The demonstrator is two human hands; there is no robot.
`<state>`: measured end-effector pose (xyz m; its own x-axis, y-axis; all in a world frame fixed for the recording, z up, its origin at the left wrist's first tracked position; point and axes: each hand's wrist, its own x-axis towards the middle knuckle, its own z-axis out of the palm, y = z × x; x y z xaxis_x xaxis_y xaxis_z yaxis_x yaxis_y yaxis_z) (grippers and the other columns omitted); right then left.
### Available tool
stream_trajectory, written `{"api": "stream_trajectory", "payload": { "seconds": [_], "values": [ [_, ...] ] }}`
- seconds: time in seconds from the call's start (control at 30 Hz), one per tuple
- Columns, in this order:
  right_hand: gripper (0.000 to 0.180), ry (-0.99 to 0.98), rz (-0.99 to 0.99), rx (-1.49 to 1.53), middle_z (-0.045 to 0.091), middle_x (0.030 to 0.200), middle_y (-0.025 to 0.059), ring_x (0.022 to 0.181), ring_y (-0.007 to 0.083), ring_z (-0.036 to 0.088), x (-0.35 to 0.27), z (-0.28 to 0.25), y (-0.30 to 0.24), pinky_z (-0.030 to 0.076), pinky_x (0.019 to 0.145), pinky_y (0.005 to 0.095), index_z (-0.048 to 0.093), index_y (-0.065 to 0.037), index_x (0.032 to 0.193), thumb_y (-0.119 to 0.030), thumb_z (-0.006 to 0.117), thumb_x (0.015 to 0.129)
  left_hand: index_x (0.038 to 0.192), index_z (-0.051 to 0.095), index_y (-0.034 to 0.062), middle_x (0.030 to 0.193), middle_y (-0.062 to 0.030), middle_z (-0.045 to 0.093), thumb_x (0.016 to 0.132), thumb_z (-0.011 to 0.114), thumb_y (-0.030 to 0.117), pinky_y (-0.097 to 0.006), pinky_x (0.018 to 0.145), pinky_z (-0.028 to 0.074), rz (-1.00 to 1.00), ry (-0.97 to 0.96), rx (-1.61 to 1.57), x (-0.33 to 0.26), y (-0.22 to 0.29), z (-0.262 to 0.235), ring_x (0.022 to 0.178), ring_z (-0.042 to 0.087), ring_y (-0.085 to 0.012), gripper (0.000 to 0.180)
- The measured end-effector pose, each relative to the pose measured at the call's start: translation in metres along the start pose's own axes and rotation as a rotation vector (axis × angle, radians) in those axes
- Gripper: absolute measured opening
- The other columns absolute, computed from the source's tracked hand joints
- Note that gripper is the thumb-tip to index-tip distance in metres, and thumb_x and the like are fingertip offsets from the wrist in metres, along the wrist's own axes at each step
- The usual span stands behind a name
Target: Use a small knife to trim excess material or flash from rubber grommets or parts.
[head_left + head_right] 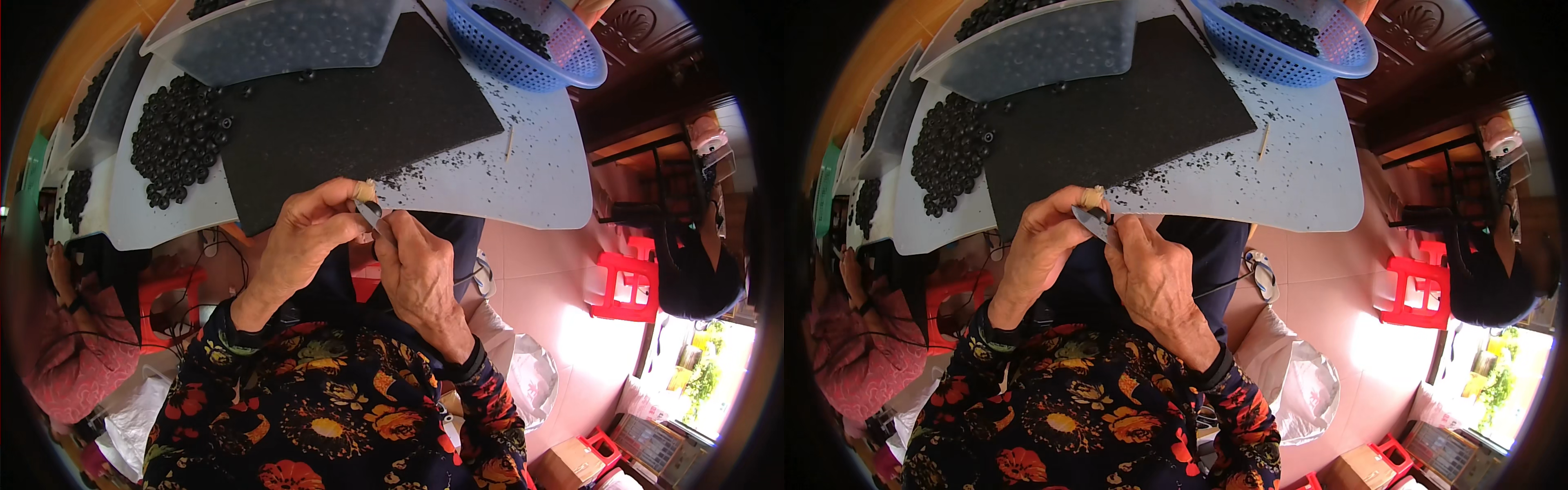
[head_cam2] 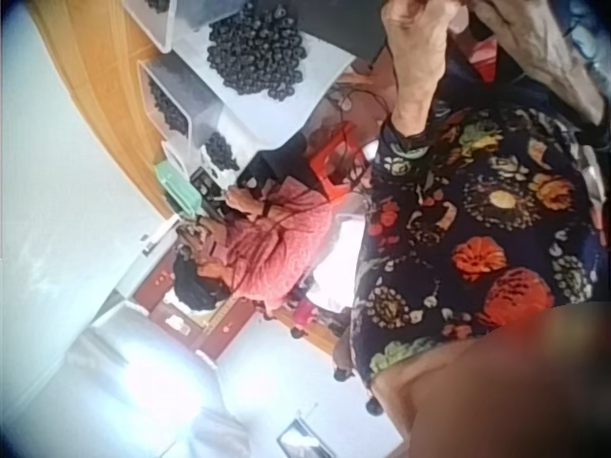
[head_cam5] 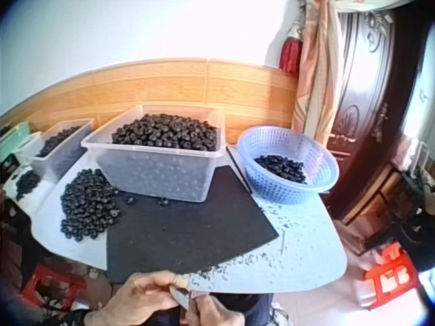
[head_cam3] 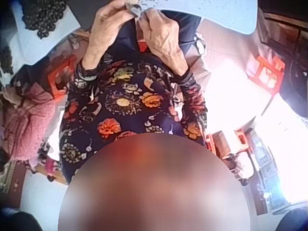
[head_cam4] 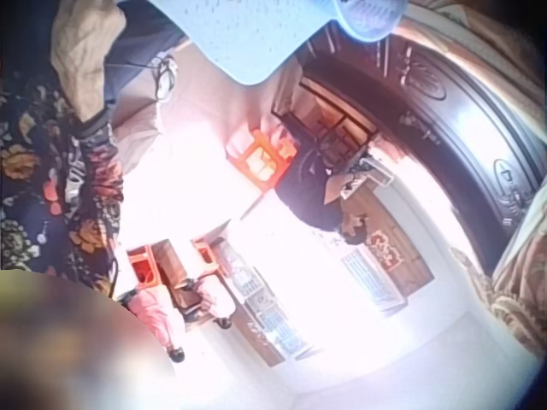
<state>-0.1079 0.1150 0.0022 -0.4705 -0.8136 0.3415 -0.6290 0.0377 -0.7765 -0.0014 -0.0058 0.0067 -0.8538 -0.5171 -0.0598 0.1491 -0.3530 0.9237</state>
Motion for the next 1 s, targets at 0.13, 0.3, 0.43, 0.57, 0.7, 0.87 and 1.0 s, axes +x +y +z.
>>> {"api": "stream_trajectory", "payload": {
  "seconds": [0.13,0.3,0.43,0.57,0.7,0.87,1.0],
  "values": [
    [0.014,-0.033,0.028,-0.020,0.059,0.073,0.0150,0.060,0.0328,0.061,-0.002,-0.001,0.008,0.047,0.050,0.0395,0.051,-0.001,0.090,-0.005,0.062,0.082,0.107,0.061,-0.0022,0.098,-0.0034,0.061,0.083,0.051,-0.006,-0.024,0.085,0.044,-0.035,-0.044,-0.012,-0.002,0.000,-0.005,0.092,0.056,-0.0094,0.026],
    [0.017,-0.024,0.036,0.052,0.060,0.075,0.0159,0.062,0.0346,0.061,-0.002,-0.002,0.004,0.048,0.052,0.0396,0.051,-0.001,0.091,-0.003,0.063,0.079,0.107,0.061,-0.0026,0.098,-0.0042,0.061,0.084,0.050,-0.004,-0.025,0.084,0.044,-0.046,-0.040,0.032,-0.001,0.000,-0.004,0.091,0.056,-0.0101,0.026],
    [0.014,-0.037,0.036,0.032,0.060,0.074,0.0165,0.063,0.0359,0.061,0.000,-0.001,-0.001,0.048,0.053,0.0399,0.051,-0.001,0.089,-0.003,0.062,0.080,0.107,0.060,-0.0030,0.100,-0.0047,0.061,0.084,0.050,-0.004,-0.025,0.084,0.044,-0.048,-0.036,-0.008,-0.001,0.001,-0.005,0.092,0.055,-0.0107,0.025],
    [0.009,-0.028,0.111,0.072,0.059,0.068,0.0157,0.060,0.0331,0.061,-0.003,0.004,0.012,0.047,0.052,0.0379,0.051,0.000,0.086,-0.004,0.059,0.085,0.103,0.061,-0.0032,0.091,-0.0029,0.059,0.084,0.053,-0.001,-0.024,0.079,0.045,-0.054,-0.039,-0.016,-0.001,0.005,0.002,0.085,0.055,-0.0093,0.020],
    [0.019,-0.080,0.280,0.414,0.054,0.058,0.0077,0.051,0.0156,0.055,-0.001,-0.006,0.012,0.041,0.047,0.0292,0.053,0.001,0.087,-0.016,0.053,0.094,0.099,0.061,-0.0032,0.088,-0.0017,0.058,0.085,0.056,0.002,-0.023,0.075,0.047,-0.042,-0.023,0.017,-0.003,0.003,0.002,0.080,0.055,-0.0077,0.016],
    [0.029,-0.095,0.512,0.854,0.047,0.067,-0.0041,0.055,0.0040,0.040,0.001,-0.011,-0.006,0.032,0.049,0.0202,0.055,-0.002,0.090,-0.030,0.053,0.096,0.106,0.060,-0.0025,0.095,-0.0033,0.058,0.085,0.057,0.002,-0.024,0.083,0.046,0.012,-0.049,0.055,-0.005,0.002,0.000,0.090,0.055,-0.0098,0.022],
    [0.026,-0.105,0.454,0.808,0.045,0.069,-0.0048,0.058,0.0024,0.037,0.003,-0.004,-0.005,0.030,0.050,0.0198,0.054,-0.003,0.094,-0.029,0.056,0.095,0.111,0.060,0.0003,0.103,-0.0052,0.060,0.085,0.057,0.001,-0.025,0.087,0.047,0.103,-0.062,0.099,-0.008,-0.006,-0.001,0.099,0.056,-0.0126,0.026]
  ]
}}
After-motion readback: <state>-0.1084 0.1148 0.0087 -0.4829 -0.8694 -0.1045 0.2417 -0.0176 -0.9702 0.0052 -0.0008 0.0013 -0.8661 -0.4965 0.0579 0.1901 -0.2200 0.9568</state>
